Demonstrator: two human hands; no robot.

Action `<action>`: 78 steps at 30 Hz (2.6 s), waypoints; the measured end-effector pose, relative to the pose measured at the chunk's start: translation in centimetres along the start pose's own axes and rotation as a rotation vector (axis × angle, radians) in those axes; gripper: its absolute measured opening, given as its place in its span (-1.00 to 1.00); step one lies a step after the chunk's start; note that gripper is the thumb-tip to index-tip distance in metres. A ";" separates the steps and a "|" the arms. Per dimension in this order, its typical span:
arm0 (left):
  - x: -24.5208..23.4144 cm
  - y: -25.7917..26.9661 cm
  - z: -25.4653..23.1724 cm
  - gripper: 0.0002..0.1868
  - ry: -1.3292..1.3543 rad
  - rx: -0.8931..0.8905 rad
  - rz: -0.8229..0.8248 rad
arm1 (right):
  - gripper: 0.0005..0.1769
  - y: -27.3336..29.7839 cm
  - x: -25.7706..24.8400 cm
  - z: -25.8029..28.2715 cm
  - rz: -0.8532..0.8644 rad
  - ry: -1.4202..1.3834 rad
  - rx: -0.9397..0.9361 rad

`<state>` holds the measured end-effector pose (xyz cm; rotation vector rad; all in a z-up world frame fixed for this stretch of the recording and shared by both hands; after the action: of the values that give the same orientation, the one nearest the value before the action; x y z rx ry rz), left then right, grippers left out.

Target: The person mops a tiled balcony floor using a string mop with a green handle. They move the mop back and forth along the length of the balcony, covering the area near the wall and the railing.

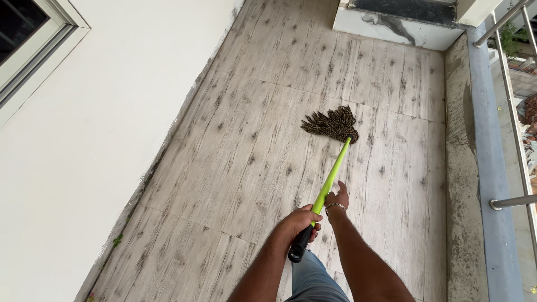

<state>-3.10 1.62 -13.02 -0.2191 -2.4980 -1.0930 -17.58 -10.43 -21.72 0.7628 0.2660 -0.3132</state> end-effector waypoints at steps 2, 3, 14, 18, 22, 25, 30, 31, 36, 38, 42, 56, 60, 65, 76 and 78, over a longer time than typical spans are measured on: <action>0.0 -2.2 -1.9 -0.38 0.027 0.012 -0.012 | 0.04 -0.2 -1.3 4.7 -0.176 0.632 -0.390; 0.3 -3.4 -2.9 -0.41 0.055 0.024 0.009 | 0.01 0.2 -1.6 6.5 -0.185 0.786 -0.470; 2.5 1.4 -14.8 -0.33 -0.092 0.220 -0.052 | -0.61 2.4 -0.6 18.2 -0.261 1.100 -0.703; 4.1 3.6 -11.2 -0.46 0.148 -0.074 -0.021 | -0.61 3.6 -1.0 13.9 -0.233 1.051 -0.731; 6.2 2.9 -5.1 -0.67 0.141 -0.017 -0.063 | -0.60 3.0 -2.3 8.3 -0.146 0.894 -0.606; 7.4 3.4 -1.5 -0.76 0.154 0.031 -0.114 | -0.57 2.4 -3.8 5.1 -0.133 0.776 -0.667; 8.6 2.0 -1.9 -0.79 0.095 0.057 -0.171 | -0.58 -1.7 -4.4 5.0 -0.070 0.757 -0.581; 8.6 1.2 -2.3 -0.78 0.094 0.068 -0.173 | -0.57 -2.6 -4.2 5.5 -0.047 0.774 -0.589; 7.1 -7.3 -10.3 -0.71 0.167 0.110 -0.201 | -0.59 -10.9 -0.7 14.2 -0.013 0.919 -0.525; 6.5 -10.1 -14.0 -0.63 0.232 0.151 -0.181 | -0.56 -13.1 1.1 18.3 -0.021 0.989 -0.574; 2.6 -11.1 -18.6 -0.41 0.288 0.162 -0.265 | -0.60 -14.5 5.2 22.5 0.025 1.116 -0.558; -1.8 6.9 -10.4 -0.28 0.018 0.184 -0.301 | 0.17 6.6 2.8 15.3 0.098 0.564 -0.763; -1.5 12.2 -6.0 -0.27 -0.031 0.203 -0.274 | 0.06 18.6 -1.7 12.4 0.675 -0.287 -0.599; 0.1 16.9 -5.2 -0.18 0.116 0.312 -0.213 | -0.02 30.6 -4.2 10.4 1.061 -0.673 -0.353; 4.6 15.8 -11.1 -0.29 0.193 0.504 -0.158 | -0.07 24.1 -3.9 10.9 0.357 0.421 -0.940; 7.4 15.4 -13.3 -0.30 0.195 0.655 0.047 | -0.27 20.9 -4.3 12.4 0.266 0.333 -0.849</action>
<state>-1.24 2.20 8.55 0.0209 -2.5022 -0.2221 -12.32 -4.26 1.61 -0.0025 0.5575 0.1892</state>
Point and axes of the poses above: each hand's wrist, its own y-axis away from the middle knuckle, its own x-axis out of the palm, z = x × y, the point moved 8 cm from there along -y, towards the middle knuckle, and after that the axes turned 9 degrees about x, right-handed, at the moved point
